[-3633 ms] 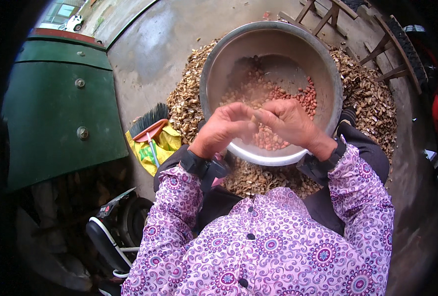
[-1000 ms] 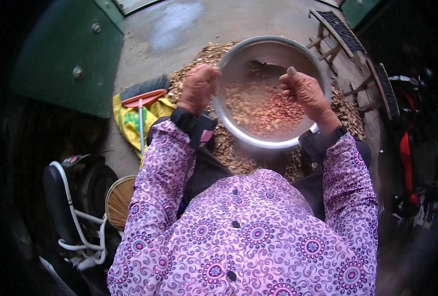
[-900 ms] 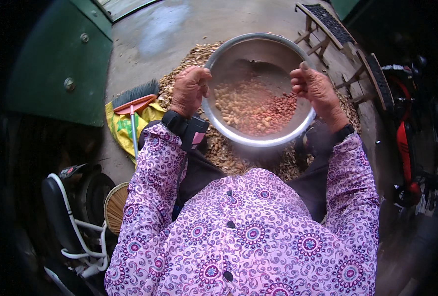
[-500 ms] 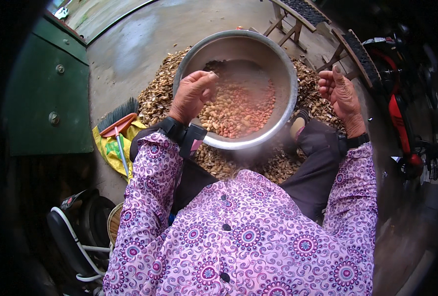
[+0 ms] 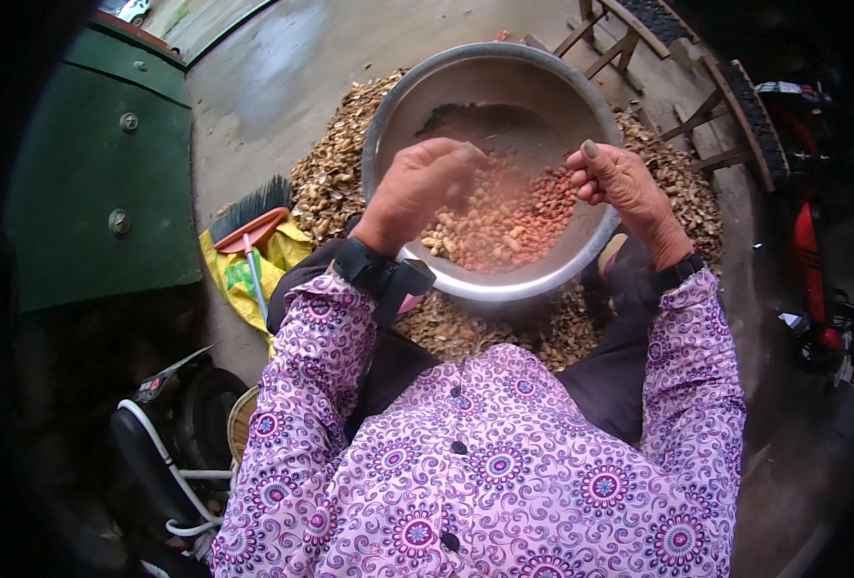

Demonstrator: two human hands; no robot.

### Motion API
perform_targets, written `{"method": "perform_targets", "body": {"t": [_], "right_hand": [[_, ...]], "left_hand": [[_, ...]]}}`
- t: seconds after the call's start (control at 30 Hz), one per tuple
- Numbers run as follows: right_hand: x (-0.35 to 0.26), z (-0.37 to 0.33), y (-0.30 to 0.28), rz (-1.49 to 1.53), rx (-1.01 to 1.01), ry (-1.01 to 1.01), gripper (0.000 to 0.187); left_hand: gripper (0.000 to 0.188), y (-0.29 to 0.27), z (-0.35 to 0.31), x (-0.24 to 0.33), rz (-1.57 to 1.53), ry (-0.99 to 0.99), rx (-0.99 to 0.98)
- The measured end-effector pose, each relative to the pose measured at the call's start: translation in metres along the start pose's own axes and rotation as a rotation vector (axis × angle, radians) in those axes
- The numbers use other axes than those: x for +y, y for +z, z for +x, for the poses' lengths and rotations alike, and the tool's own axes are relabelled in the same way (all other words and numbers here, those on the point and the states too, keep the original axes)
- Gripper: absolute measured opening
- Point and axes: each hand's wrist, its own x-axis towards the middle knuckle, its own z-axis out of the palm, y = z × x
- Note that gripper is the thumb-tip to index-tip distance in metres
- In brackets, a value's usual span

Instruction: The person sits on the ground and shells peanuts by hand, placing the shelled nuts into a metal bowl and discarding the shells onto the floor. The task continues steadily throughout the clip.

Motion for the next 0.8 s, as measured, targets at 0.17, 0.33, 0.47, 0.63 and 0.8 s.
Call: {"method": "perform_targets", "body": {"t": [0.17,0.33,0.47,0.63,0.8], "right_hand": [[0.001,0.014,0.031,-0.03,-0.192,0.022,0.037],[-0.011,0.023,0.071,-0.129,-0.29,-0.005,0.026],[-0.015,0.027,0.088,-0.318,-0.314,-0.118,0.034],[-0.013,0.03,0.094,-0.294,-0.316,-0.204,0.042],[-0.007,0.03,0.089,-0.415,-0.27,-0.305,0.039]], "left_hand": [[0.018,-0.031,-0.02,0.008,-0.073,0.015,0.122],[0.015,-0.023,-0.019,0.01,-0.089,-0.036,0.174],[0.015,-0.02,-0.014,0.011,-0.044,-0.099,0.056],[0.016,-0.024,-0.017,0.006,0.127,-0.138,0.09],[0.019,-0.015,-0.013,0.004,0.211,-0.155,0.063]]}}
